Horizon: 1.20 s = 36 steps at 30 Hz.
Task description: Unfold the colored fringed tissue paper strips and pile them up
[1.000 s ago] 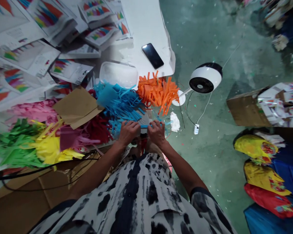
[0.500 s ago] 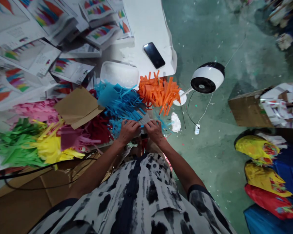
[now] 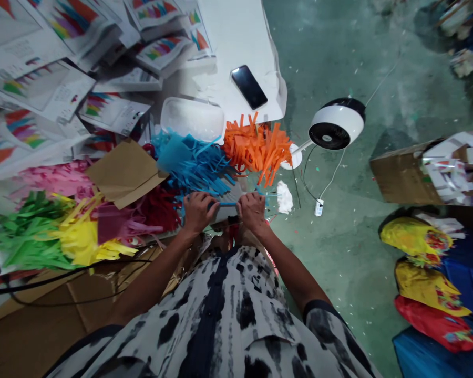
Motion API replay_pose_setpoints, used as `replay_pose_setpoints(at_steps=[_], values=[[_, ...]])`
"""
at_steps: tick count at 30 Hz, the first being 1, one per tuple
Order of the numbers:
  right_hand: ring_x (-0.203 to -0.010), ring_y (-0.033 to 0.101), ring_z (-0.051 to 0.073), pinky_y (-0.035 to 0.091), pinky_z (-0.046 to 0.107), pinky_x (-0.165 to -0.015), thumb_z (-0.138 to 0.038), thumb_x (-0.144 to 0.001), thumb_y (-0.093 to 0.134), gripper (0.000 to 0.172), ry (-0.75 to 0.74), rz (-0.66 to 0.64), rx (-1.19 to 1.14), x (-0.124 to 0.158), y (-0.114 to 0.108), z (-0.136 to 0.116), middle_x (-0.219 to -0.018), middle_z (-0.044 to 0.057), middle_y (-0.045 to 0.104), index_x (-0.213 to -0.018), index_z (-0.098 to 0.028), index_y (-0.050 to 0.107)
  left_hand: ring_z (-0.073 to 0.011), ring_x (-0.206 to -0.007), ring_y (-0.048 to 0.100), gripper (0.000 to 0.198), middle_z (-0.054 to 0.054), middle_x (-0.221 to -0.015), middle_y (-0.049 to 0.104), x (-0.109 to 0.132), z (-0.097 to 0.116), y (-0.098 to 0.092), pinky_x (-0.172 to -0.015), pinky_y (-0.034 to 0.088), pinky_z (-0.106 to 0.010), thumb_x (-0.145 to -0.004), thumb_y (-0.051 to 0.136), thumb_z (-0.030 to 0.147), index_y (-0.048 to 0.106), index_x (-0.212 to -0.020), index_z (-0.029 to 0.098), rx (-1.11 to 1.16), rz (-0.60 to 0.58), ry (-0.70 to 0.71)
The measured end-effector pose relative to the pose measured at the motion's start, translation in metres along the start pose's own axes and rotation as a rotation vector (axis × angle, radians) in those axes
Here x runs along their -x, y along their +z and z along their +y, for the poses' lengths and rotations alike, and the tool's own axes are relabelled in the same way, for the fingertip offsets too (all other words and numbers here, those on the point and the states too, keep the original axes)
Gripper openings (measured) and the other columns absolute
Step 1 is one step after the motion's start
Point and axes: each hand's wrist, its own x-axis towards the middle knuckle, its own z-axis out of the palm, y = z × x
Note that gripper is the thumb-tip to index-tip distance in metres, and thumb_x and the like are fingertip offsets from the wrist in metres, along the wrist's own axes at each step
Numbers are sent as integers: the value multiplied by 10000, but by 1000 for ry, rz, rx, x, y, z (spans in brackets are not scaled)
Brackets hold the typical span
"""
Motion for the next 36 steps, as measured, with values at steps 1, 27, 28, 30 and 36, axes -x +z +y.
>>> replay_pose_setpoints(at_steps=[1,27,28,30,36], values=[[-1083,511,295,272,421,-876,-350,-1024,578,171,10,3,0,0,0,-1,-1022,113,693,-964,-206,648,-319,-1125,573,226,-109,-1098,727,0,0,-1,-1017,314,-528,-996,593,420,734,-960,246,-7,0,-18],[-1226,588,236,190,505,-1176,-143,-1047,491,393,-231,99,21,33,35,24,-1326,20,748,-1320,-323,708,-317,-1323,572,352,-54,-1343,716,35,-21,-2,-1260,72,-703,-979,594,229,733,-1252,402,-72,68,143],[-1225,590,237,190,510,-1181,-142,-1042,496,388,-222,98,17,33,35,23,-1322,24,750,-1310,-317,713,-327,-1348,555,346,-62,-1367,703,35,-19,-4,-1260,58,-712,-971,600,230,736,-1247,387,-76,83,141],[-1224,591,240,186,512,-1189,-152,-1032,512,360,-211,102,9,30,33,20,-1308,33,755,-1280,-299,727,-334,-1383,530,327,-78,-1412,674,31,-11,-3,-1268,43,-712,-963,603,231,741,-1234,352,-66,91,158],[-1210,593,241,165,503,-1213,-194,-1022,548,289,-232,102,13,26,24,14,-1250,42,773,-1220,-262,747,-274,-1250,624,261,-71,-1213,752,12,13,12,-1290,139,-636,-1019,555,268,725,-1213,305,-12,-8,321]])
